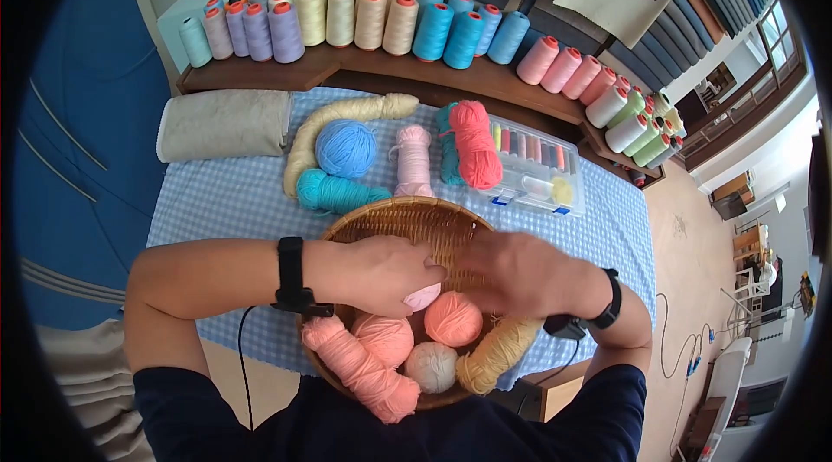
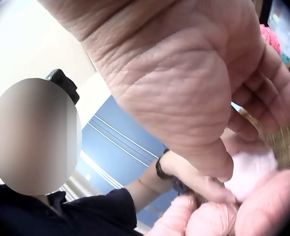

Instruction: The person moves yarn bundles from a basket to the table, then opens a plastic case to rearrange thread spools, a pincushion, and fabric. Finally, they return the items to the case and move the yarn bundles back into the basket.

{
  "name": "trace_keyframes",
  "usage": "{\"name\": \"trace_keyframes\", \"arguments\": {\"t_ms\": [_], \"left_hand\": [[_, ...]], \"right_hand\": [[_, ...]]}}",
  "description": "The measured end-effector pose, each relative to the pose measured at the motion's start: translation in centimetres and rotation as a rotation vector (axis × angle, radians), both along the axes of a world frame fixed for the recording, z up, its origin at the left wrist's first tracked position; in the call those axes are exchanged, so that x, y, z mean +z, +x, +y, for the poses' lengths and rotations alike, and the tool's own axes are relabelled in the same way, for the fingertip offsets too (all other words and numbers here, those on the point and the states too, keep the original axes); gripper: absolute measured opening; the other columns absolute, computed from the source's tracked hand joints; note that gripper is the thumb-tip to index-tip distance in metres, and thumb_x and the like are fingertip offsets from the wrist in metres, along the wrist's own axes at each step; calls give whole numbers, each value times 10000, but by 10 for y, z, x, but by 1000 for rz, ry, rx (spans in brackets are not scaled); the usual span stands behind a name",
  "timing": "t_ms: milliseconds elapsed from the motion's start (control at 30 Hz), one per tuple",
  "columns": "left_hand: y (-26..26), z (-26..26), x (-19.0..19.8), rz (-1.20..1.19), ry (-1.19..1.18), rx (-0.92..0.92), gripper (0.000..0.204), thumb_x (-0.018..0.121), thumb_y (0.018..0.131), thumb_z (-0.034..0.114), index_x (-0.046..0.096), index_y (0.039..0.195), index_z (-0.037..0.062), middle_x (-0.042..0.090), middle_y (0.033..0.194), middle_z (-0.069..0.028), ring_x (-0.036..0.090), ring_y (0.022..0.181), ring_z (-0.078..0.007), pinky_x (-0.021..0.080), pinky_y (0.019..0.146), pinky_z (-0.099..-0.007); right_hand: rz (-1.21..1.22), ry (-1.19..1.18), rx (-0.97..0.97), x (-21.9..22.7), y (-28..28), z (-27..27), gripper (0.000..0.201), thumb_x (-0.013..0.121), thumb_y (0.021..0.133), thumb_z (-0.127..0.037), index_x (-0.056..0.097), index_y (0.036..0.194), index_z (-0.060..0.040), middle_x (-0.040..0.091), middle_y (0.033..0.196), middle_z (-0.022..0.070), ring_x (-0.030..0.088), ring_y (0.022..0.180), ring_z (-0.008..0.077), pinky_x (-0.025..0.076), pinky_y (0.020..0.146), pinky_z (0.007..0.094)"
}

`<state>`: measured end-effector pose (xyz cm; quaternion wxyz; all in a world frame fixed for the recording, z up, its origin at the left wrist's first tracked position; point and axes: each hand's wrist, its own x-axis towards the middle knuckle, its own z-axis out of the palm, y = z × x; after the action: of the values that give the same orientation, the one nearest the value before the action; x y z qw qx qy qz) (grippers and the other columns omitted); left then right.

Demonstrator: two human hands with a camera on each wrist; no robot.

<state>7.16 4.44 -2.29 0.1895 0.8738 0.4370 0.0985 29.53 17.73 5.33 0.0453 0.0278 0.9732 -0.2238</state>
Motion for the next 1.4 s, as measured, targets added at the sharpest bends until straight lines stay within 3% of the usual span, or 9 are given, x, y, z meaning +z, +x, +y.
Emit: {"name": "trace_keyframes", "arguments": {"t_ms": [167,300,433,567,733,967,1200,1300,1400], "left_hand": [[-15,1,72,-55,-4,228,651,836,804,346,612,1363,99,665,1194,-182,708,1059,-407,587,894,-517],[-56,49,61,-70,476,559,684,786,881,343,565,1449,31,656,1295,-215,695,1103,-447,573,941,-544],[-99,109,27,97,333,887,643,707,953,333,559,1482,0,694,1241,-250,688,1118,-467,562,965,-553],[-126,124,5,140,55,749,563,695,959,325,622,1404,-13,715,1182,-258,689,1118,-463,561,964,-547],[-89,65,17,70,393,620,354,720,953,262,701,1192,2,716,1092,-232,692,1024,-429,551,887,-548],[-40,-27,42,-261,103,77,324,761,937,341,696,987,28,686,869,-172,690,864,-390,560,779,-507],[-29,-89,57,-74,-344,-169,484,845,896,318,678,1267,54,659,1123,-136,660,1055,-343,544,889,-469],[-26,-111,50,4,-270,-70,473,835,900,306,663,1273,70,654,1132,-126,651,1093,-343,535,908,-485],[-31,-118,34,-22,-266,-69,432,800,926,284,653,1280,86,657,1096,-130,662,1054,-344,547,884,-469]], "right_hand": [[-225,1,63,-35,19,-19,479,790,932,-348,669,1199,31,689,1086,246,716,1020,447,581,901,521],[-392,-73,75,-39,10,-24,633,803,932,-389,594,1418,-42,681,1142,214,718,1059,451,589,917,542],[-433,-49,143,-48,1,-27,751,801,925,-415,523,1521,-52,681,1176,233,715,1066,461,586,930,550],[-481,-105,131,-46,-2,-24,802,811,882,-404,504,1542,-66,679,1199,244,707,1089,471,580,949,550],[-429,-118,46,-3,-4,-11,750,843,809,-324,573,1463,-73,691,1223,231,709,1110,456,587,955,526],[715,243,-268,22,-58,50,722,843,810,-232,529,1420,-6,649,1167,272,679,1026,496,582,873,543],[568,441,-320,-18,-138,113,643,773,920,-209,517,1476,-12,623,1321,232,657,1176,434,557,985,480],[346,546,-223,-80,-147,144,626,753,929,-173,532,1492,-13,640,1350,238,656,1201,431,545,1017,480],[377,509,-219,-58,-135,132,567,750,924,-155,597,1450,-9,661,1343,246,647,1218,441,526,1058,494]]}}
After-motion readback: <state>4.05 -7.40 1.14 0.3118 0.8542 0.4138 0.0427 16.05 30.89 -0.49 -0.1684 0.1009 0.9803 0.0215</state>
